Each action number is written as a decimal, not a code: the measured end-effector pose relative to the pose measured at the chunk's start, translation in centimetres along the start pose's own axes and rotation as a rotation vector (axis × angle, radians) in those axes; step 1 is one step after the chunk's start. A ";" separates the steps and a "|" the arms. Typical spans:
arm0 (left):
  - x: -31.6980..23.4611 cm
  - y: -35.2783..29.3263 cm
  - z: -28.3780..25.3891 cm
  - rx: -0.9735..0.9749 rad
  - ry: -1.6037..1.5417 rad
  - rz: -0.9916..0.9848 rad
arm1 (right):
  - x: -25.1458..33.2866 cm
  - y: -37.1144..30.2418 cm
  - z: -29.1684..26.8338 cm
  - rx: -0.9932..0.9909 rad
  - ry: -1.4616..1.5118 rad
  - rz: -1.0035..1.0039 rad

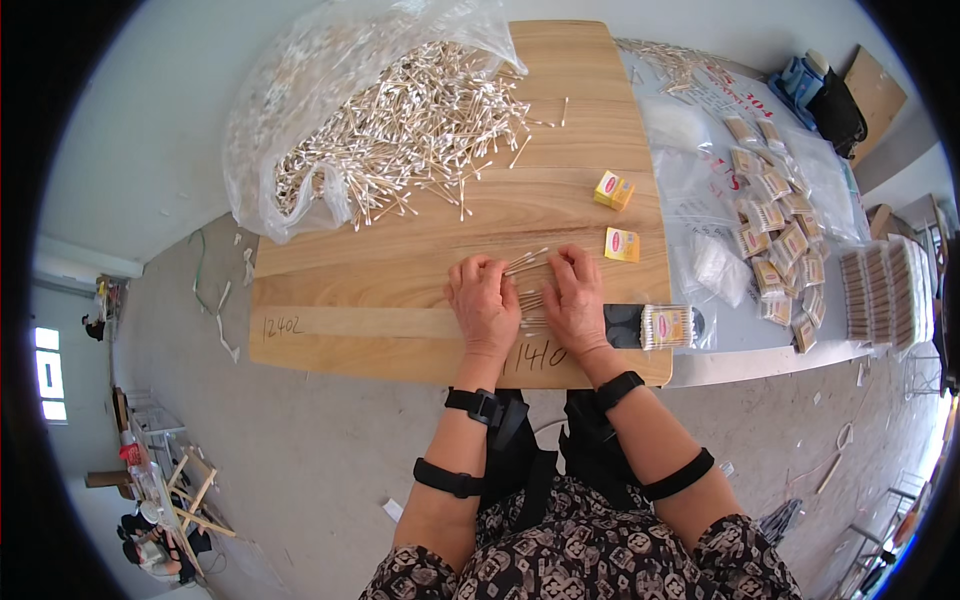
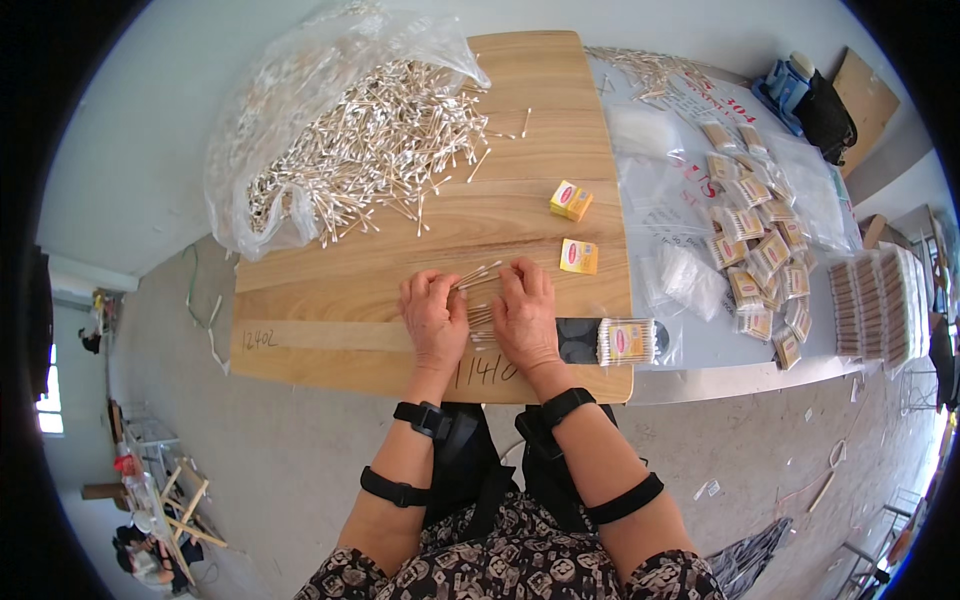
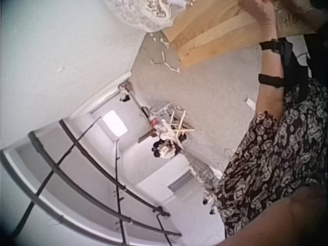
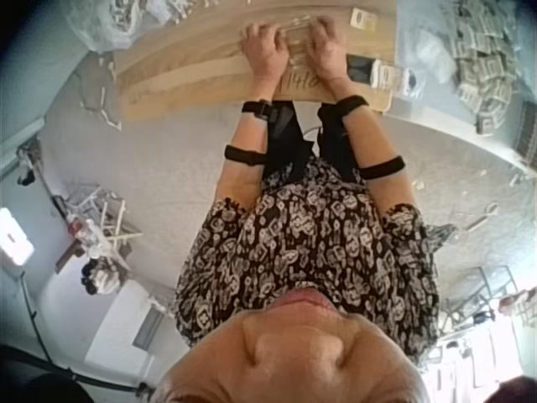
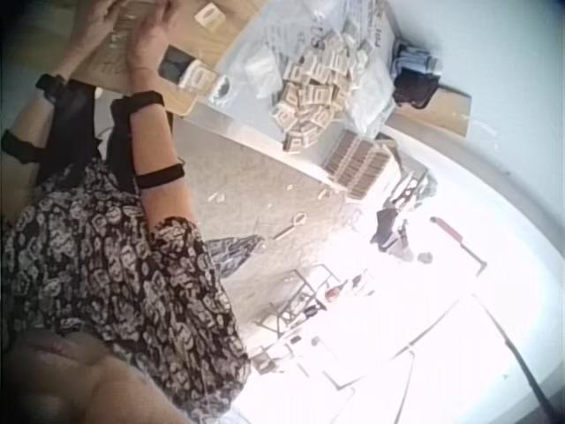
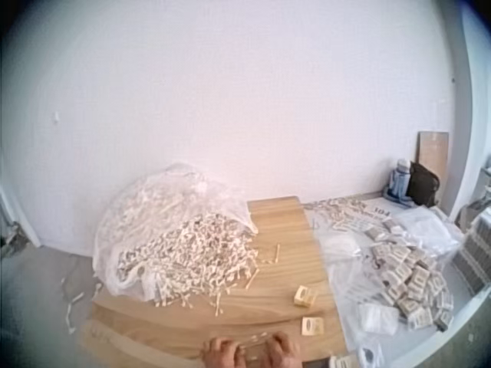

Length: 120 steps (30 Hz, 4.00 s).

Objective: Counting and packaging small quantities of cotton swabs into plastic bags.

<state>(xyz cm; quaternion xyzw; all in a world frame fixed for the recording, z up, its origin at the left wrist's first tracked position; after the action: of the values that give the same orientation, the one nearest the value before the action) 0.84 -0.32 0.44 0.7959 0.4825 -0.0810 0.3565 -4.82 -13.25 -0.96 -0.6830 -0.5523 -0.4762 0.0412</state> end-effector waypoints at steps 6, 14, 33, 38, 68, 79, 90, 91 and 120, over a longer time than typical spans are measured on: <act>0.1 0.1 0.1 -0.025 0.017 -0.010 | 0.3 0.2 -0.2 0.010 -0.011 0.013; 0.1 0.4 0.2 -0.021 0.014 -0.032 | 0.5 0.3 -0.1 0.026 -0.024 0.020; -0.4 -0.2 -0.2 0.060 -0.006 0.028 | -0.5 -0.2 -0.2 -0.046 0.197 0.082; -1.9 -1.3 -1.4 0.114 0.011 0.093 | -1.4 0.1 -0.6 -0.126 0.521 0.307; -2.8 -4.5 0.4 -0.049 -0.891 -0.456 | -0.7 -2.6 -1.9 -0.147 0.872 0.520; -4.5 -4.0 1.2 0.105 -0.705 -0.217 | 0.1 -2.8 -2.8 -0.179 0.980 0.619; -3.9 -6.0 -0.1 0.290 -0.360 0.128 | -0.4 -4.0 -3.8 -0.238 0.995 0.626; -4.1 -5.7 -0.1 0.197 -0.625 -0.115 | -0.2 -4.1 -3.6 -0.230 0.974 0.612; -5.1 -7.0 -2.0 0.617 0.081 0.225 | -1.0 -5.4 -8.0 0.293 -0.220 -0.211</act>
<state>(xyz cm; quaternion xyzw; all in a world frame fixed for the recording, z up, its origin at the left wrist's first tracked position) -8.04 -0.69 0.87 0.9173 0.3582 -0.1517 0.0855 -13.85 -16.57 0.15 -0.6559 -0.6855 -0.3147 0.0294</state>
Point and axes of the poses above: each hand's wrist, its own y-axis towards the middle knuckle, its own z-axis out of the palm, x = y × z, the point moved 1 cm from there along y, towards the middle knuckle, and after that the axes turned 4 degrees about -x, right-handed, at the moved point
